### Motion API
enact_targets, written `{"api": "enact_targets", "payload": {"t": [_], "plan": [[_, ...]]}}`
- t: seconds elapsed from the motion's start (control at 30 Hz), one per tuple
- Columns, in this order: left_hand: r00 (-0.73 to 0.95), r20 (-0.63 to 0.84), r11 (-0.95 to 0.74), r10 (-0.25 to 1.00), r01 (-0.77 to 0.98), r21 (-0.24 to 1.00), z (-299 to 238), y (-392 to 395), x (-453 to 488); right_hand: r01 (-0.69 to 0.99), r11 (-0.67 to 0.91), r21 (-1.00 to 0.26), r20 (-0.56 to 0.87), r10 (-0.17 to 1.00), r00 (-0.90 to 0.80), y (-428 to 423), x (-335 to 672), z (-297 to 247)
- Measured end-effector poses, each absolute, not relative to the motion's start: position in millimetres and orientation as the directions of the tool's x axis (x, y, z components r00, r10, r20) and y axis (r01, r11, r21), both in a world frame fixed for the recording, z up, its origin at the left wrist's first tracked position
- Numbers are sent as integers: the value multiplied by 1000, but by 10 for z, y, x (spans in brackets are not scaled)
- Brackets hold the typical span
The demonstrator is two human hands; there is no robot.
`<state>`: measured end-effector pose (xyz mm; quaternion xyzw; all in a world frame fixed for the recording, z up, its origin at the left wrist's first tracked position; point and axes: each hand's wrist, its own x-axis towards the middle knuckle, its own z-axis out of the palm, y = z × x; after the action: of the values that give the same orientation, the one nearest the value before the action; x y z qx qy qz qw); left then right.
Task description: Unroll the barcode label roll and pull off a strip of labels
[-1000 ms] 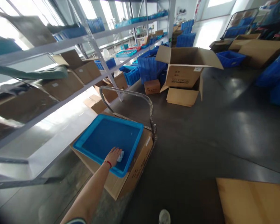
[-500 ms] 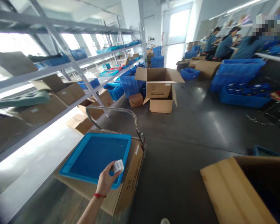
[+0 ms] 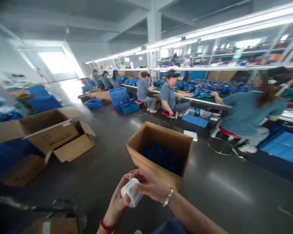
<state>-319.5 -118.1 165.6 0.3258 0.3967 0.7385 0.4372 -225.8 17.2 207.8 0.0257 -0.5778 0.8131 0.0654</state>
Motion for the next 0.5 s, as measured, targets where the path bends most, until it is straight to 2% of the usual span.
{"api": "enact_targets", "payload": {"t": [0.13,0.3,0.37,0.5], "plan": [[-288,107,-228,952,-430,874,1508,-83,-2299,-196,-382,-903,91,277,-957,1006,-1092,1971],[-185,44,-124,982,-450,885,1141,938,-1411,-235,-412,-880,38,432,-901,1779,-4,1886],[-104,-22,-25,994,-436,900,966,1266,-1203,-250,-431,-867,23,467,-884,2025,258,1794],[33,-247,245,968,-309,919,677,1824,-994,-299,-511,-806,0,505,-863,2499,539,1340]]}}
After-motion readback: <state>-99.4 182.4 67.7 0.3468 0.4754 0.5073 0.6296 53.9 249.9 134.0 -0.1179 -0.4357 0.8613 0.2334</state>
